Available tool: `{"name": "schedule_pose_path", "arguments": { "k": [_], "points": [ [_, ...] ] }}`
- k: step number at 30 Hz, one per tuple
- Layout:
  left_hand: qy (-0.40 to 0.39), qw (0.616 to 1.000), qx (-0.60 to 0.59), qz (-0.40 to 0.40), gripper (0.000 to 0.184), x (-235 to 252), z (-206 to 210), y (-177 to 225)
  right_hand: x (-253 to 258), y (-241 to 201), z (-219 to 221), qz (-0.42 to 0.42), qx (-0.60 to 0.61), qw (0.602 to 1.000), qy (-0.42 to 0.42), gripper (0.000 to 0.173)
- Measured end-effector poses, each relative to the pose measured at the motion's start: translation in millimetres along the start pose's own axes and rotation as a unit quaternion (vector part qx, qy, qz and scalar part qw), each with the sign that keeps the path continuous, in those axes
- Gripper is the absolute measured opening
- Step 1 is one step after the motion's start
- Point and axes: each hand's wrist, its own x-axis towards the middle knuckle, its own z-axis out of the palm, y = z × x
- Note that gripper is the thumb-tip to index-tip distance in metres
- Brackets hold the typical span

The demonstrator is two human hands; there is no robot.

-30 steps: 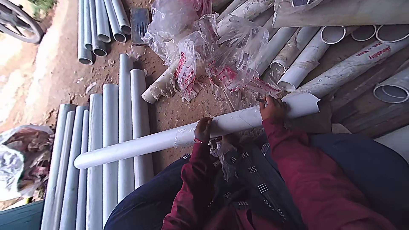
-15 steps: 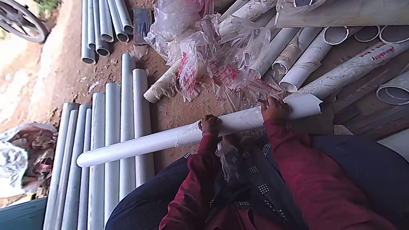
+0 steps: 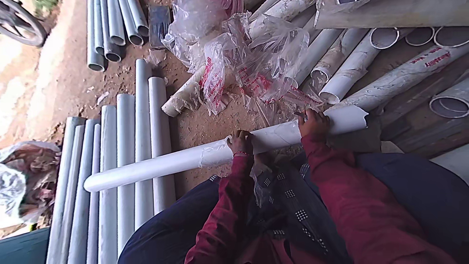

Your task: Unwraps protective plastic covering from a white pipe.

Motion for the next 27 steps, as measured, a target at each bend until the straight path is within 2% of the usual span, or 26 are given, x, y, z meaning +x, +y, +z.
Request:
{"name": "schedule_pose_path", "arguments": {
  "k": [4,7,9,11,13,15,18,23,25,27],
  "points": [
    [0.027,1.0,0.013,0.0,0.022,4,7,4,1,0,0,0.005,0.0,1.0,-0.012,0.024],
    [-0.021,0.999,-0.037,0.012,0.025,8,2,-7,0,-1,-1,0.003,0.005,1.0,0.003,0.025],
    [-0.027,0.987,-0.131,0.086,0.025,9,6,-31,-3,-2,-2,0.004,0.008,1.0,0.006,0.024],
    [0.017,0.954,-0.251,0.165,0.022,11,20,-55,-3,-2,-3,0.004,0.01,1.0,0.004,0.025],
    [0.066,0.936,-0.31,0.154,0.019,11,27,-59,0,-1,-3,0.003,0.007,1.0,-0.004,0.025],
    [0.088,0.955,-0.269,0.092,0.025,5,18,-48,1,-2,-4,0.005,0.005,1.0,-0.022,0.024],
    [0.056,0.987,-0.133,0.063,0.03,4,9,-29,3,-3,-2,0.006,-0.001,0.999,-0.031,0.025],
    [-0.003,0.999,0.052,-0.007,0.031,-3,1,5,1,-2,-3,0.012,0.001,0.999,-0.035,0.023],
    [-0.009,0.997,0.082,-0.011,0.03,-1,4,13,1,-2,-2,0.008,-0.001,1.0,-0.023,0.023],
    [-0.007,0.999,0.037,0.011,0.028,3,8,7,0,-1,-1,0.005,-0.001,1.0,-0.011,0.024]
  ]
}}
